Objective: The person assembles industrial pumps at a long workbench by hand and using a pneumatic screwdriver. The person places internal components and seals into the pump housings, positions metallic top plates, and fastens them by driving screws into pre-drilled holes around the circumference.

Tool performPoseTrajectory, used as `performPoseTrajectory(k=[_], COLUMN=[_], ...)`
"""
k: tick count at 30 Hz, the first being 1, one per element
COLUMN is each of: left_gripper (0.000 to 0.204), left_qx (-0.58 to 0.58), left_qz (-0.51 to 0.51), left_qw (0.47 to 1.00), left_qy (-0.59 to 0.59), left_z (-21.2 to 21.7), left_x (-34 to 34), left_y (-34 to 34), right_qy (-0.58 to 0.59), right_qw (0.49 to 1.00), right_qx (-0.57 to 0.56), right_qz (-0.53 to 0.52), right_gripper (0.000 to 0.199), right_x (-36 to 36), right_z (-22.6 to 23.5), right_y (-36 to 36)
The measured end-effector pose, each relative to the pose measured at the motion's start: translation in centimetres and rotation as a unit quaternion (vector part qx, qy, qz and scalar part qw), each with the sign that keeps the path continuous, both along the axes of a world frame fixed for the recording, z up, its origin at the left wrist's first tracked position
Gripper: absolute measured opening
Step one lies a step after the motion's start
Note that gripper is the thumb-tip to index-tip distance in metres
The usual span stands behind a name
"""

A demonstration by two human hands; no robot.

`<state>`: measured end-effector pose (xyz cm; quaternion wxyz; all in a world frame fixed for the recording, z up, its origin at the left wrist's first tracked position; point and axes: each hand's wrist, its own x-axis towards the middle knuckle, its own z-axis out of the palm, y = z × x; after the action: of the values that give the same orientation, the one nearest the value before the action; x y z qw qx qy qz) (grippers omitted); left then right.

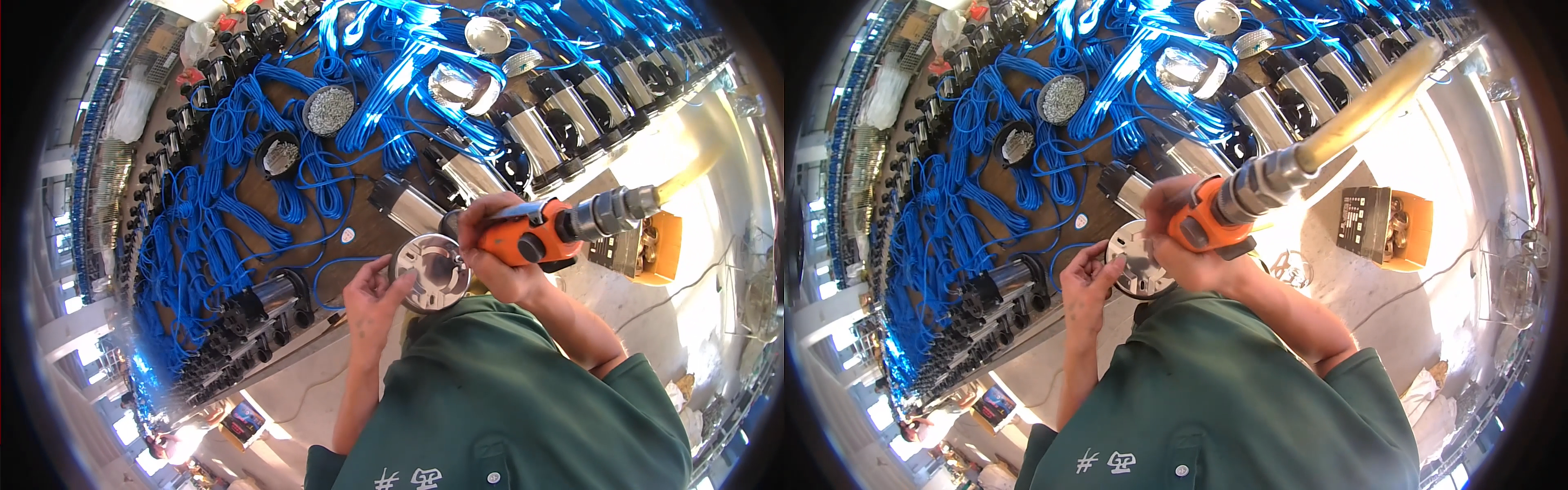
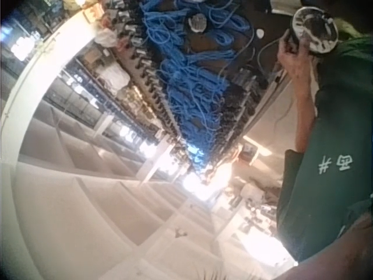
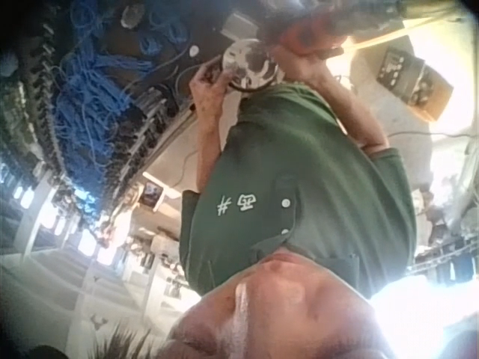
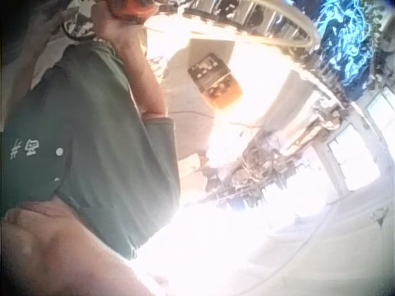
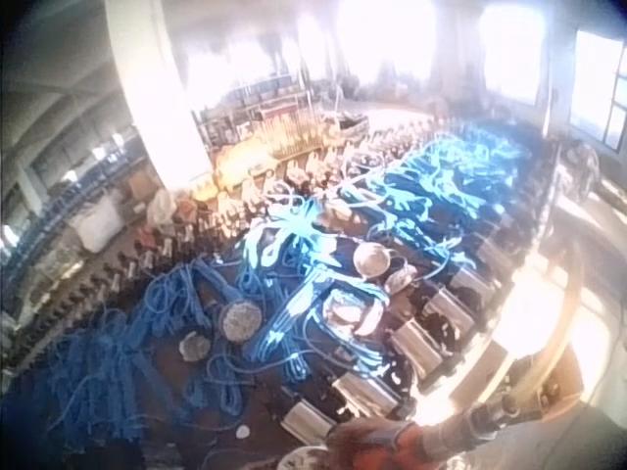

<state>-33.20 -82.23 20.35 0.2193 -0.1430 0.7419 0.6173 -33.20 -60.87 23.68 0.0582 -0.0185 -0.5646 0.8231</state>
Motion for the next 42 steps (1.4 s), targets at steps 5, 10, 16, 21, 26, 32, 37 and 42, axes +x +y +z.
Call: performPoseTrajectory(k=[5,10,16,21,26,32,37,42], left_gripper=[0.024,0.022,0.021,0.02,0.02,0.02,0.017,0.017], left_qx=[0.247,0.314,0.39,0.391,0.385,0.346,0.378,0.211], left_qz=[0.196,0.181,0.116,0.108,0.084,0.067,0.052,-0.049], left_qw=[0.948,0.932,0.911,0.913,0.918,0.935,0.92,0.976], left_qy=[-0.032,-0.016,-0.06,-0.053,-0.043,-0.039,-0.094,0.015], left_z=[0.3,2.6,3.6,4.3,4.1,4.6,4.4,2.9], left_x=[0.8,1.4,1.9,1.8,1.8,1.1,0.4,-1.5], left_y=[-1.5,-2.7,-0.7,0.1,0.0,0.4,0.2,0.0], right_qy=[0.03,0.057,0.128,0.119,0.102,0.153,0.143,0.118], right_qw=[0.999,0.987,0.944,0.944,0.948,0.955,0.944,0.957], right_qx=[0.006,-0.136,-0.296,-0.305,-0.298,-0.25,-0.296,-0.259], right_qz=[-0.035,-0.066,-0.068,-0.05,-0.051,-0.051,-0.029,-0.052], right_gripper=[0.037,0.039,0.04,0.04,0.041,0.037,0.042,0.04], right_x=[0.0,0.2,-0.5,-0.6,-0.4,-0.5,-0.7,-1.2], right_z=[1.4,3.9,5.4,5.0,4.9,4.2,3.9,3.4], right_y=[-0.1,-1.3,-3.9,-4.2,-3.8,-3.7,-3.3,-3.1])
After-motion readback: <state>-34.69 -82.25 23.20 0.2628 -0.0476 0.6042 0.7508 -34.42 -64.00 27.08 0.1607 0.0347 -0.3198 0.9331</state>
